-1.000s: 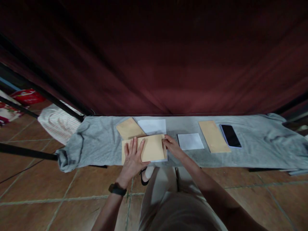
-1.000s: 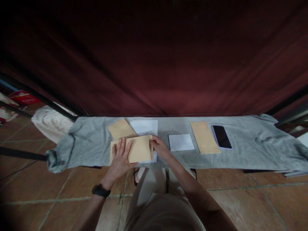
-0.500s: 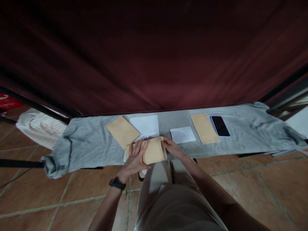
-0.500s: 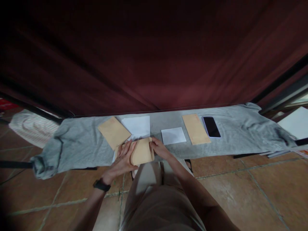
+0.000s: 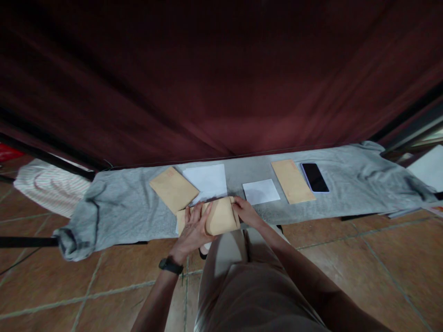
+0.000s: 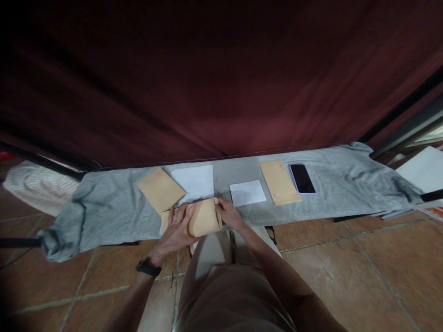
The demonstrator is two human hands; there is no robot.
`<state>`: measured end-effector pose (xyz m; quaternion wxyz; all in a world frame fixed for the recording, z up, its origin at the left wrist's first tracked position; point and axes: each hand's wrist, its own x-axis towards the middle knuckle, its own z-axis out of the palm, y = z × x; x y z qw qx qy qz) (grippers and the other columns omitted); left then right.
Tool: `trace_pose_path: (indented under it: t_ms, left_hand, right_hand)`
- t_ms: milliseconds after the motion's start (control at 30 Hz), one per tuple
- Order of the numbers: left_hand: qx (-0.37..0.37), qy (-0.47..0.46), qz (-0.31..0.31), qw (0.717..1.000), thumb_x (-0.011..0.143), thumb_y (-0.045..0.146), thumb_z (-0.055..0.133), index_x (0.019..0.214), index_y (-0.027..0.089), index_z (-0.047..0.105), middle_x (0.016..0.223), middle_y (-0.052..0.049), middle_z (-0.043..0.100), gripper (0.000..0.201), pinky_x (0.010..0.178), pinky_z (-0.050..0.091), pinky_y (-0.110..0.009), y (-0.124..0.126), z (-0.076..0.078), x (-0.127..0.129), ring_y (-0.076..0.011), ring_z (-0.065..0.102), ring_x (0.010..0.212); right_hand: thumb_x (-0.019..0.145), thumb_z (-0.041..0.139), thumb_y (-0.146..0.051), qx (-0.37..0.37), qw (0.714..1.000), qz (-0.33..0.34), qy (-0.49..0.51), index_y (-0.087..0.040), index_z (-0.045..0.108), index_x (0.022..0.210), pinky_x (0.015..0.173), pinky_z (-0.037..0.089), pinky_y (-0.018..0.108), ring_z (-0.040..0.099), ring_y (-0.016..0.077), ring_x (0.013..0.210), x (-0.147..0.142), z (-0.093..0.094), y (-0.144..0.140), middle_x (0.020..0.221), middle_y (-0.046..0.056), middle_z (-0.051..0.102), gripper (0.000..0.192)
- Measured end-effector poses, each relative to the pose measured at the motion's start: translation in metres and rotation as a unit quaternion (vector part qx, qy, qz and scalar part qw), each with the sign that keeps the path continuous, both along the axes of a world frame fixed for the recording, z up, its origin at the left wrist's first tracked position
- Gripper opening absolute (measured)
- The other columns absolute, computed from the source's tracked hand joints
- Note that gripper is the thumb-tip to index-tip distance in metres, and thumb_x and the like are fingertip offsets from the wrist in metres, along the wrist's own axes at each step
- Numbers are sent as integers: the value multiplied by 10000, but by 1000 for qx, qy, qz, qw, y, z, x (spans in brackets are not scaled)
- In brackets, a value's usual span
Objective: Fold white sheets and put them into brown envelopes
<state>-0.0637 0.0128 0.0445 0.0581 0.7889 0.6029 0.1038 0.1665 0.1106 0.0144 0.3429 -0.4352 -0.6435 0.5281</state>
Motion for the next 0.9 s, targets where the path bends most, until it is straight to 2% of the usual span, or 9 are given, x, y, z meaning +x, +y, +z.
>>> trace_pose_path:
  t_ms: [133,233,367,433,500,700,900]
  left_hand:
    - [9,16,5,1000,685,446,784,1613,196,182,1562,-223,368,1134,1228,84,-644,-1,-1,4,-416,291,1494]
    - [8,21,9,1000,680,444,791,1613,193,199,1566,-229,361,1134,1222,104,-647,-2,-2,7,-417,310,1483]
    - [10,12,4,1000,669,444,799,1618,213,196,1556,-215,387,1148,1222,131,-640,-3,-4,10,-415,337,1468]
    - [10,7,1,1000,662,438,805,1620,211,188,1558,-215,387,1162,1227,129,-633,-4,-4,10,-412,329,1476]
    - [6,7,-1,1000,656,440,812,1617,202,190,1562,-223,382,1170,1228,122,-634,-4,-4,10,-413,324,1481]
    - [-2,10,-8,1000,661,486,822,1618,224,169,1664,-223,216,1188,1213,168,-632,-4,-10,9,-424,280,1506]
    - [-11,-10,-10,1000,653,459,820,1625,219,160,1591,-210,347,1199,1224,130,-645,-1,-13,13,-410,322,1484]
  right_hand:
    - [850,493,-273,-15,999,-30,-10,-227,613,816,800,457,307,579,183,810,-1,-4,0,781,-19,625,133]
    - [820,537,-296,-52,998,-28,30,-211,632,817,782,462,299,580,176,799,0,-3,0,795,-19,642,127]
    - [735,674,-342,-141,981,41,123,-200,690,925,818,489,305,622,181,874,6,3,-2,908,-5,704,238]
    - [693,727,-357,-180,970,87,138,-201,710,945,819,503,308,639,190,899,10,4,-2,930,0,723,297]
    - [668,741,-349,-198,966,106,127,-193,722,934,796,513,309,647,194,882,12,1,-3,911,1,732,309]
    - [637,676,-244,-152,983,53,86,-189,714,894,803,518,316,642,192,871,11,-19,-2,905,-6,741,266]
    - [735,608,-183,-73,996,38,25,-195,667,1012,816,523,328,649,203,895,12,-20,-5,956,17,717,284]
